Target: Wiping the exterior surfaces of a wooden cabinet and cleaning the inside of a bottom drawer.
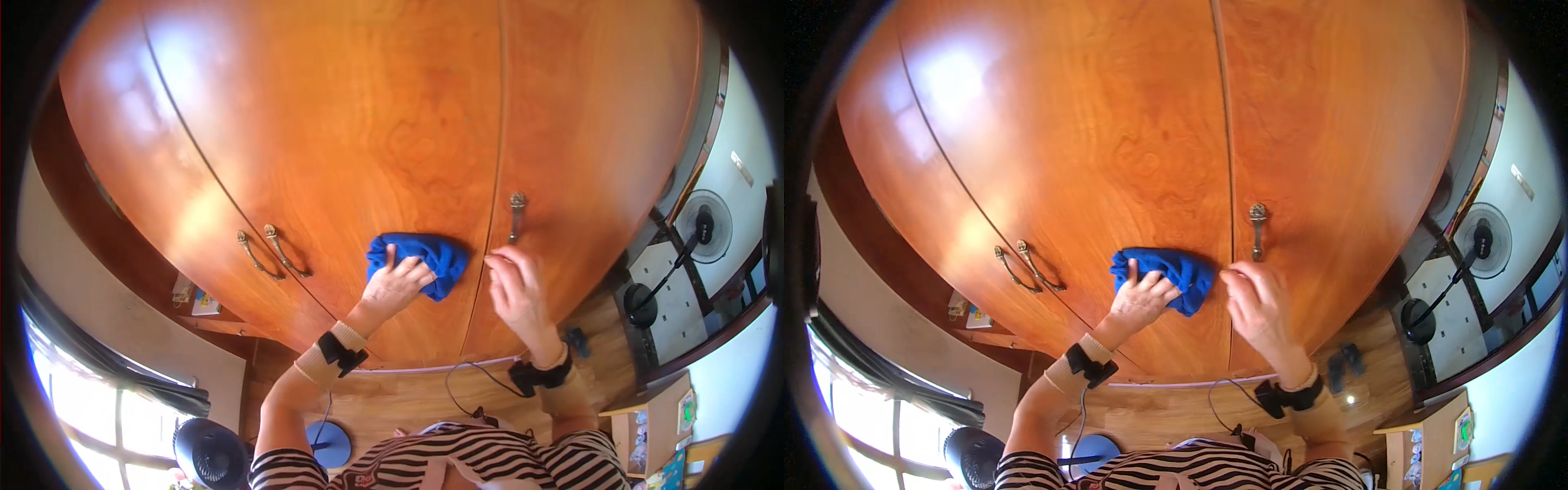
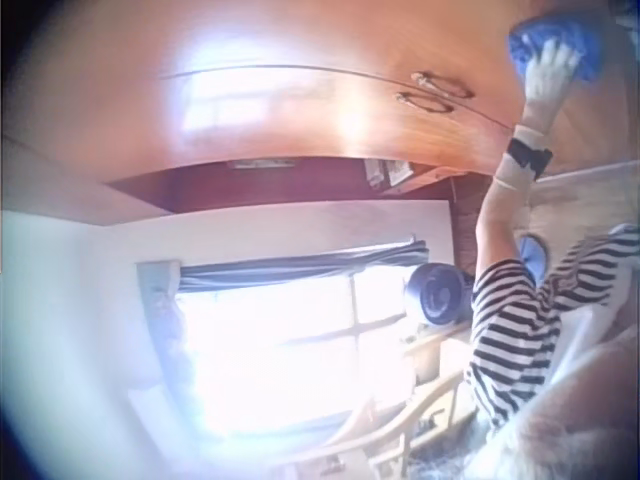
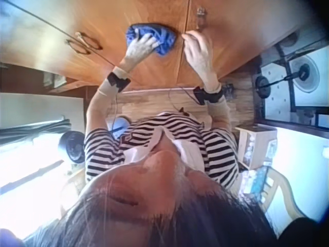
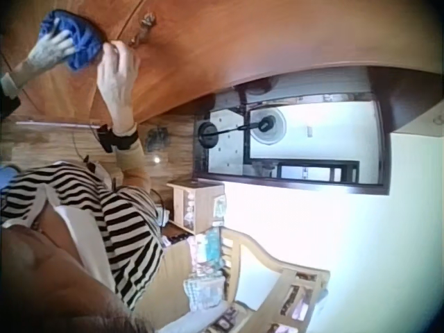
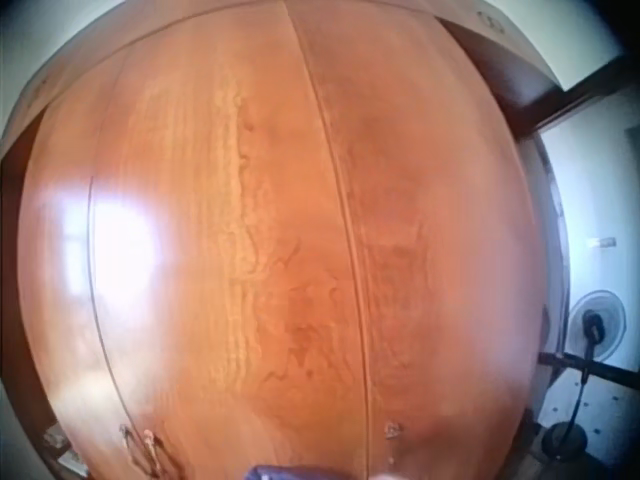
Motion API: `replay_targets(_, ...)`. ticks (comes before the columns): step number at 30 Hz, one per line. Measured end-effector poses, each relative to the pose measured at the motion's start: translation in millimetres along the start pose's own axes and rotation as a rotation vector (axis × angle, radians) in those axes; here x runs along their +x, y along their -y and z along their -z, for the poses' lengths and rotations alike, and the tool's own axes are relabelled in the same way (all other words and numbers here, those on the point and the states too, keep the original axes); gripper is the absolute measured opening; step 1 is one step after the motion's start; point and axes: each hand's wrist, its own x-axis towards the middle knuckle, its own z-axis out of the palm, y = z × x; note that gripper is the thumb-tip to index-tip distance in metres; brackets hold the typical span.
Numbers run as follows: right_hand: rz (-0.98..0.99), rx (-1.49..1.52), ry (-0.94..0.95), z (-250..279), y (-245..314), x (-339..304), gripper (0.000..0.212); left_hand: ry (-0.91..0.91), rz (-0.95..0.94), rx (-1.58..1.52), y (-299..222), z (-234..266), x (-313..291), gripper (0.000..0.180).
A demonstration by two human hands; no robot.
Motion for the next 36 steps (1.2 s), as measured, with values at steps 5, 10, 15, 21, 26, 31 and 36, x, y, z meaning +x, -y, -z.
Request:
replay_targets(5,-0.125,-0.032,-0.056,51,-59,0,0.027,-0.132,0.309,0.062,41,104,112,0.078)
replay_targets(10,-0.161,0.043,-0.227,55,-72,13,0.022,-0.538,0.549,0.068,65,170,219,0.088)
replay_targets(15,-0.175,0.03,-0.059,52,-112,-35,0.024,-0.231,0.577,-0.014,-6,83,163,0.09)
replay_targets(21,-0.327,0.075,0.027,85,-135,-65,0.027,0.074,0.323,-0.024,-97,-32,28,0.056)
replay_targets(26,-0.253,0.069,0.042,85,-139,-47,0.026,-0.168,0.649,0.046,-22,66,123,0.087)
replay_targets(31,-0.285,0.128,0.061,72,-122,-44,0.026,-0.594,0.778,0.146,59,157,225,0.082)
replay_targets(36,-0.311,0.042,0.038,72,-118,-60,0.023,-0.368,0.386,0.071,-33,115,263,0.065)
